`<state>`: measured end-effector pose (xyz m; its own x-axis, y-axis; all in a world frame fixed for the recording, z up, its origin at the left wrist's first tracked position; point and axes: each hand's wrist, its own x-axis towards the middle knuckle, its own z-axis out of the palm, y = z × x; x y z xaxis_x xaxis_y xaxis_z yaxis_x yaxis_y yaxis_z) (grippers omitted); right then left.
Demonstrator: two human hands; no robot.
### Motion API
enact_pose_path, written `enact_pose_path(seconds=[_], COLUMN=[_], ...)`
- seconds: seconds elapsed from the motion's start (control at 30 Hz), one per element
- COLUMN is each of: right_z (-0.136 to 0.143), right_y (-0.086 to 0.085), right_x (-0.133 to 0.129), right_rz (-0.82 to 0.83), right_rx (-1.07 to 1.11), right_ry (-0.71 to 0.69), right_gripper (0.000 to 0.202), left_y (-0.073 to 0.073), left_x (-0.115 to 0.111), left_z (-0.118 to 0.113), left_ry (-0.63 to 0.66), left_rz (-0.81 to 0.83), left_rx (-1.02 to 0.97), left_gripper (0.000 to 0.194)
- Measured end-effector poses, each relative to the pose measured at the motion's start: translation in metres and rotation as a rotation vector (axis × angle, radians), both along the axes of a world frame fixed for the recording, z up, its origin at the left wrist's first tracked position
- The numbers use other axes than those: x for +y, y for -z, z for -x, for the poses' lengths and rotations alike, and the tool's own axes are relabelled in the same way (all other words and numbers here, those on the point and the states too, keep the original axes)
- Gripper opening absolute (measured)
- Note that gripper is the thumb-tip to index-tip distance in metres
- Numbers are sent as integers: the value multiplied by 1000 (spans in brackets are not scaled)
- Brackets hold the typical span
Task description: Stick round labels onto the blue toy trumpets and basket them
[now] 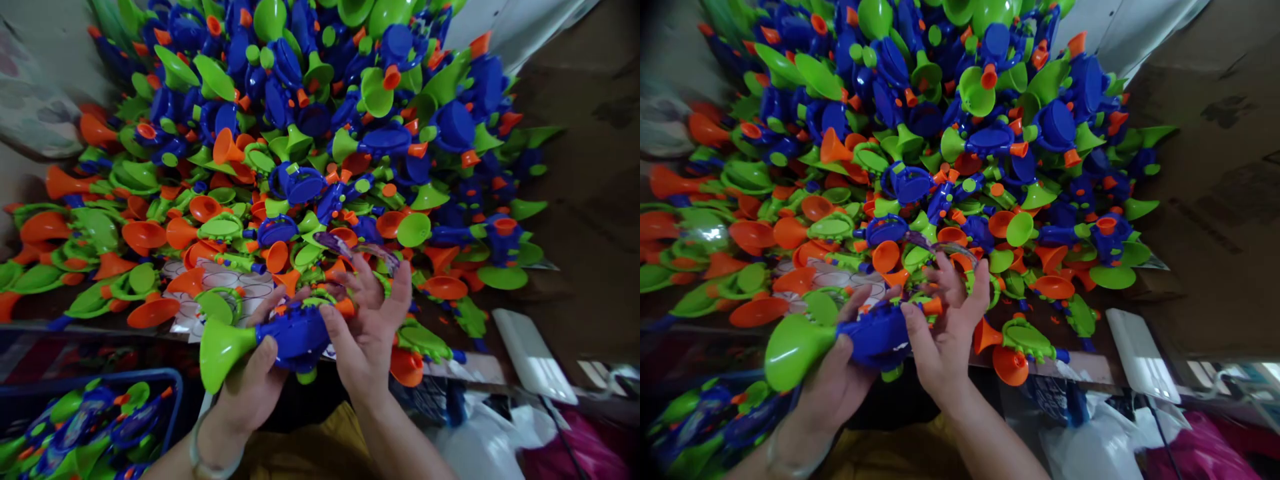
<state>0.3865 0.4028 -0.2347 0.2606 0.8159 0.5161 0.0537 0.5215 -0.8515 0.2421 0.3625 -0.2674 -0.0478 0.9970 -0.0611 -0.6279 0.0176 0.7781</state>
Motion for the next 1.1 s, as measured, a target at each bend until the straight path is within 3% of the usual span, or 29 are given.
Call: enact_pose_path(seconds=[0.13, 0.23, 0.43, 0.9, 1.1], right_z=[-12, -14, 2, 10, 9], right_y=[-5, -11, -9, -6, -6], right_x=[1, -7, -24, -25, -24], right_rz=[-75, -24, 45, -2, 0], right_rx=[26, 41, 55, -9, 0], right_ry=[132, 7, -109, -35, -37], right_gripper=[85, 88, 98, 96, 96], left_y=[-1, 1, 5, 20, 17], left_x=[7, 8, 3, -6, -5], left_z=[1, -5, -16, -10, -13], left_ry=[-140, -105, -77, -118, -122], left_rz=[8, -63, -220, -150, -159], left_rx=[103, 144, 92, 298, 281], left_gripper=[78, 84, 80, 70, 64])
